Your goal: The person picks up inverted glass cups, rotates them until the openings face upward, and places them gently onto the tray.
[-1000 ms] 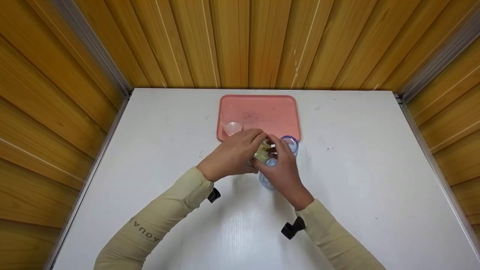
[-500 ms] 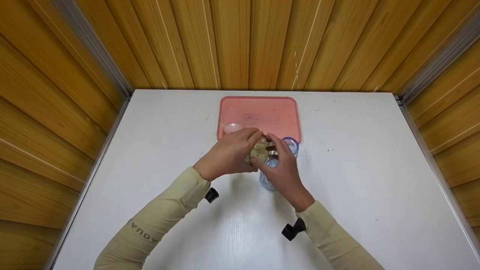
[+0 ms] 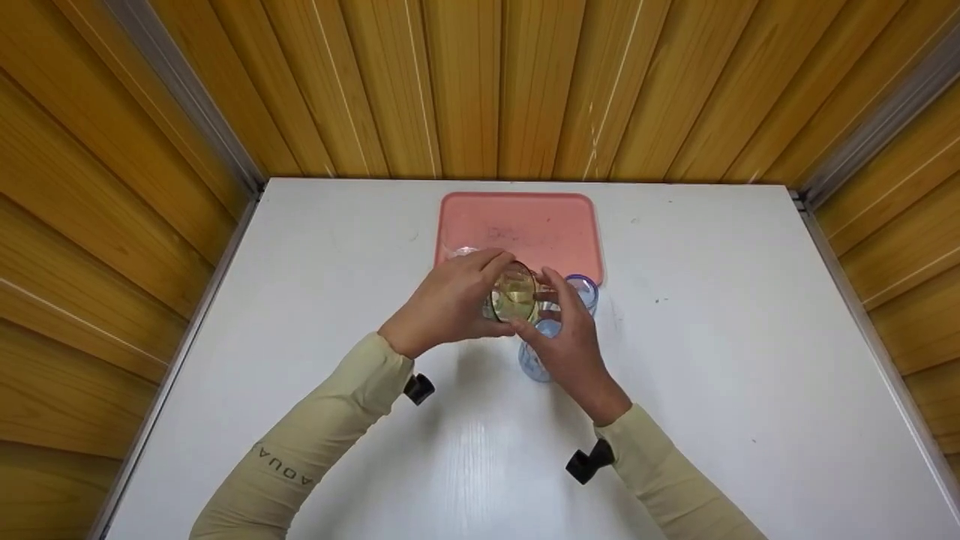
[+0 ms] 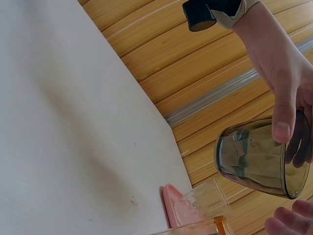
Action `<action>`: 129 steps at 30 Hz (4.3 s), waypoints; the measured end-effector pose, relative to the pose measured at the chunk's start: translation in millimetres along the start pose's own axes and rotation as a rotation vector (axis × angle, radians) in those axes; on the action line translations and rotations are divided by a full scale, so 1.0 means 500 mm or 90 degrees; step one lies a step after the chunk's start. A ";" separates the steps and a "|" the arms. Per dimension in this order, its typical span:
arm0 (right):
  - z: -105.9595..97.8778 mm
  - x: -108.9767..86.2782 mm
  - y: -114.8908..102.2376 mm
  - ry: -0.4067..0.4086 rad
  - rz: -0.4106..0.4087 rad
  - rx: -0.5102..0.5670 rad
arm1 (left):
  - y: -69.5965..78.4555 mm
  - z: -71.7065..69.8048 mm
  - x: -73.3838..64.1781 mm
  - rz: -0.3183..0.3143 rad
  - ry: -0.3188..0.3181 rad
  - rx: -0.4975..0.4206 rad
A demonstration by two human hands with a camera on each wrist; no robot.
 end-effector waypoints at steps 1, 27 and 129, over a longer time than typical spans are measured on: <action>0.000 0.000 0.002 -0.004 0.001 0.002 | -0.002 -0.001 0.000 -0.003 0.010 -0.003; 0.010 0.000 0.001 -0.040 0.013 -0.040 | 0.001 -0.017 0.004 -0.104 0.128 -0.225; -0.011 -0.009 0.037 -0.056 0.093 -0.222 | -0.019 -0.114 0.044 -0.063 -0.097 -0.097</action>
Point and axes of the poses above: each hand's wrist, its own x-axis towards the middle knuckle, its own z-axis out of the palm, y = z × x, the point moved 2 cm from there along x, towards the middle knuckle, and after that the axes turned 8 degrees about z, right-handed, at the moved point
